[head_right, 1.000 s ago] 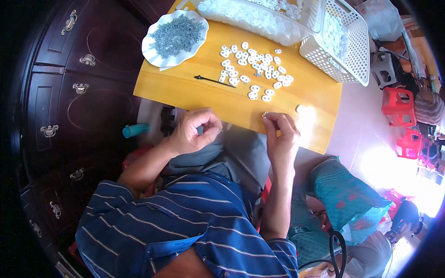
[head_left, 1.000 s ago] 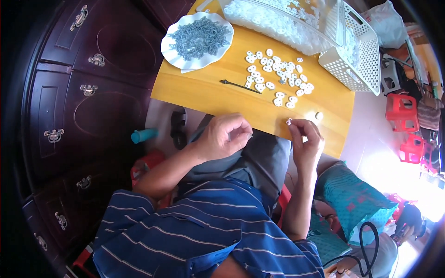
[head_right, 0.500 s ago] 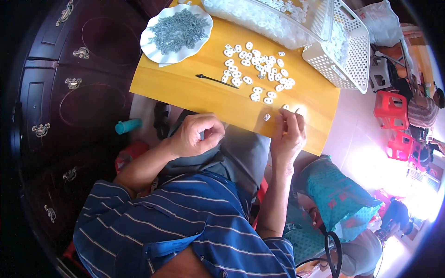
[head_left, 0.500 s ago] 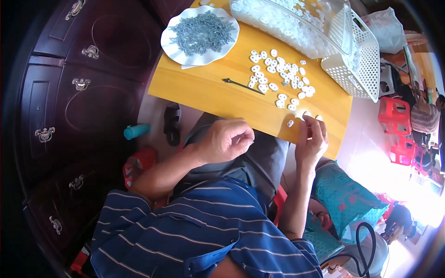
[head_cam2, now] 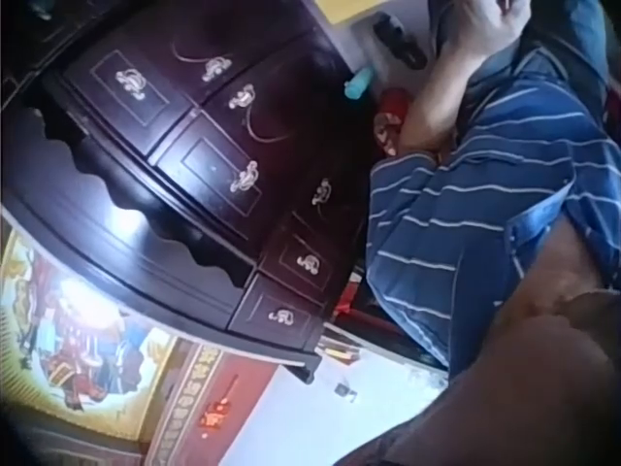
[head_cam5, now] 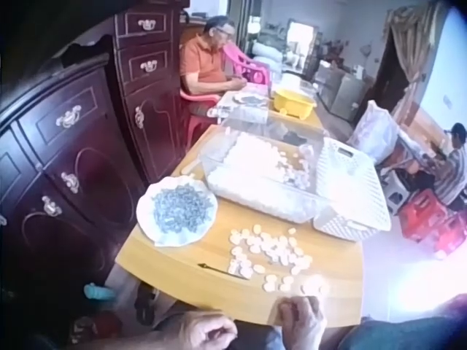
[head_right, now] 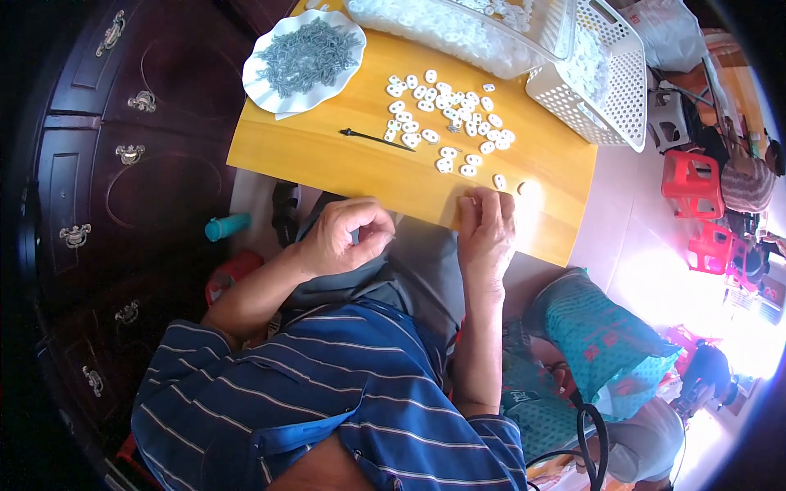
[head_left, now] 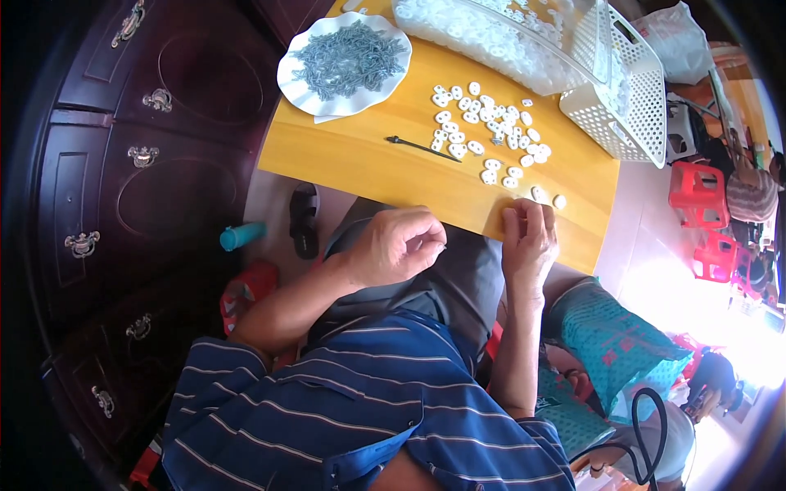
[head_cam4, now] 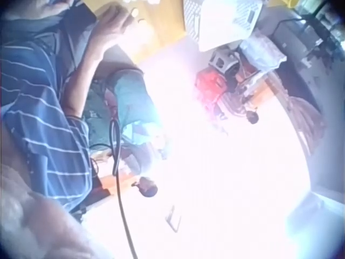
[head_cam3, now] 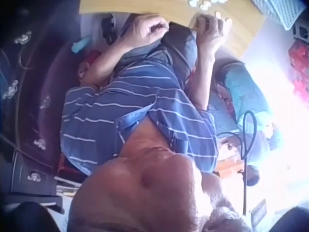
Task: The person is sorting small white plastic components and manually attaching silver metal pieces to them at a table.
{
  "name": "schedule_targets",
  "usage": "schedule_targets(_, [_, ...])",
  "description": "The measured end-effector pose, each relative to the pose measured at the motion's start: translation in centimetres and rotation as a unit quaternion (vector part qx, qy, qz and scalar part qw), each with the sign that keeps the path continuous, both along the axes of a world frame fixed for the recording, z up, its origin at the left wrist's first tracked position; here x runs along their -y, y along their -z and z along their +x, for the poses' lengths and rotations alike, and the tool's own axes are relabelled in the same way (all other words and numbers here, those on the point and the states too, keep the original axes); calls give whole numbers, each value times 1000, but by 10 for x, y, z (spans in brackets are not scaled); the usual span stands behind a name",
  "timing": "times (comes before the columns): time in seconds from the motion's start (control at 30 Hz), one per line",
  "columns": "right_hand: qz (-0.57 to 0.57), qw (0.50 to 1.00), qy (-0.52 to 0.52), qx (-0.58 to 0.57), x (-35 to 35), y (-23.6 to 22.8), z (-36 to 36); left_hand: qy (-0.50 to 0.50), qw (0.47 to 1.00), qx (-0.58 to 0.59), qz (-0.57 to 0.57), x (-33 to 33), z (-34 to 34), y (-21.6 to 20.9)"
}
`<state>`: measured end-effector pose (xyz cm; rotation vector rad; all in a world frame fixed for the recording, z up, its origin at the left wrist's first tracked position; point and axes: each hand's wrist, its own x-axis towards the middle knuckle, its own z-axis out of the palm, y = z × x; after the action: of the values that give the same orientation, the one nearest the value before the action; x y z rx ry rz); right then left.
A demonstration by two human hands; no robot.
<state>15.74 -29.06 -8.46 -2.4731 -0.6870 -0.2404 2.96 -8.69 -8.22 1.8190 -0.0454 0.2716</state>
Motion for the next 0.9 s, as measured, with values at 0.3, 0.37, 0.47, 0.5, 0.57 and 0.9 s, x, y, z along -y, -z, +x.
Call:
schedule_targets(0.3, [-18,999,23,-19,0,0,-11,7,1000,-4,22,8,-1,0])
schedule_targets(0.37, [-11,999,22,-22,-2,-1,-11,14,1000,-14,21,10,-2,-1])
schedule_targets(0.47, [-4,999,22,-25,-2,-1,-10,10,1000,3,26,13,0,3])
schedule_targets(0.5, [-4,999,22,-25,-2,-1,-10,13,1000,3,29,13,0,2])
schedule_targets(0.57, [6,1000,17,-19,-1,-2,-9,14,999,-31,13,14,-2,1])
schedule_targets(0.9, [105,994,-30,-7,1,13,-18,11,999,-31,9,15,-1,1])
